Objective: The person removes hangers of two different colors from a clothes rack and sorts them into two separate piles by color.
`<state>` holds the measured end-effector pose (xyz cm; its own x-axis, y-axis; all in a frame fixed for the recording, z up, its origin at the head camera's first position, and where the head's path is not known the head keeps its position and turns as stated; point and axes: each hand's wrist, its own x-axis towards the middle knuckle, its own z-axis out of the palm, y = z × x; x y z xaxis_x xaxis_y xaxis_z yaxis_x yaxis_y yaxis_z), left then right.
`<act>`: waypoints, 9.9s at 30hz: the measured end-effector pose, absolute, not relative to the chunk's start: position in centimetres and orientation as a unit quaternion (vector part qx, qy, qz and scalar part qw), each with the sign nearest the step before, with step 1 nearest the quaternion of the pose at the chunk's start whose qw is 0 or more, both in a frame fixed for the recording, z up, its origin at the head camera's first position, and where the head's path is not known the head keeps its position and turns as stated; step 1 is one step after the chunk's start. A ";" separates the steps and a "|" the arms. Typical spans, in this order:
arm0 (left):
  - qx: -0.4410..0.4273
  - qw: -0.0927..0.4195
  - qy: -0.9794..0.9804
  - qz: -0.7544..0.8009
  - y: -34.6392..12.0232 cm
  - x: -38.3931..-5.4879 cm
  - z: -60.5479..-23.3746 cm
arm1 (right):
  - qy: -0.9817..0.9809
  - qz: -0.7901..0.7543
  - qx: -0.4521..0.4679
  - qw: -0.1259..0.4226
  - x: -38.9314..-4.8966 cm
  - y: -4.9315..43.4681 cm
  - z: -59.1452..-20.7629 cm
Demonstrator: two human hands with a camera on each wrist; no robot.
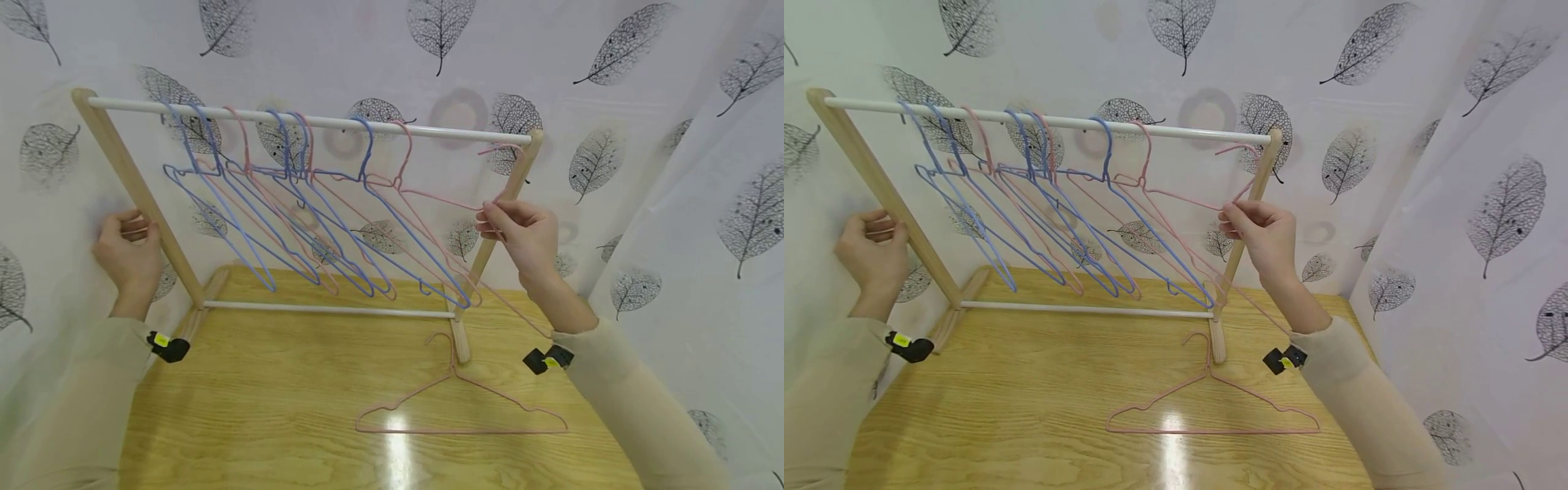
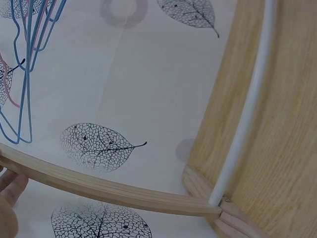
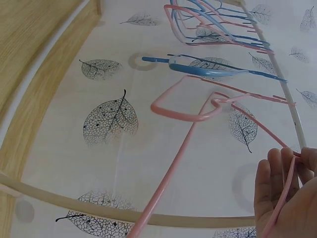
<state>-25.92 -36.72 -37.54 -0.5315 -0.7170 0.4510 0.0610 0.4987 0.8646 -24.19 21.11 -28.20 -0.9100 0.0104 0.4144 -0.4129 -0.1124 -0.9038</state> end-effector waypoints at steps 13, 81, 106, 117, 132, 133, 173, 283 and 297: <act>0.218 0.437 -0.750 -0.447 -36.7 -25.9 -37.6 | -0.670 0.723 0.128 0.110 -21.1 25.3 -30.8; 0.212 0.429 -0.758 -0.443 -36.6 -25.8 -37.5 | -0.739 0.605 0.065 -0.288 -18.4 26.1 -50.5; 0.208 0.435 -0.756 -0.443 -36.7 -25.9 -37.6 | -0.828 0.510 0.060 -0.224 -18.9 26.3 -47.8; 0.213 0.429 -0.756 -0.447 -36.8 -25.9 -37.6 | -0.810 0.563 0.064 -0.149 -20.6 26.3 -42.8; 0.213 0.425 -0.763 -0.438 -36.5 -25.6 -37.4 | -0.747 0.656 0.103 -0.009 -22.6 24.1 -36.5; 0.212 0.425 -0.763 -0.439 -36.5 -25.7 -37.4 | -0.747 0.656 0.109 -0.001 -22.7 23.8 -36.1; 0.221 0.412 -0.766 -0.441 -36.5 -25.8 -37.7 | -0.755 0.631 0.163 0.070 -29.2 11.3 -27.6; 0.216 0.418 -0.771 -0.429 -36.7 -25.6 -37.4 | -0.790 0.609 0.032 -0.064 -20.7 27.2 -40.4; 0.222 0.413 -0.778 -0.419 -36.6 -25.7 -37.5 | -0.781 0.601 0.058 -0.159 -18.7 26.8 -45.7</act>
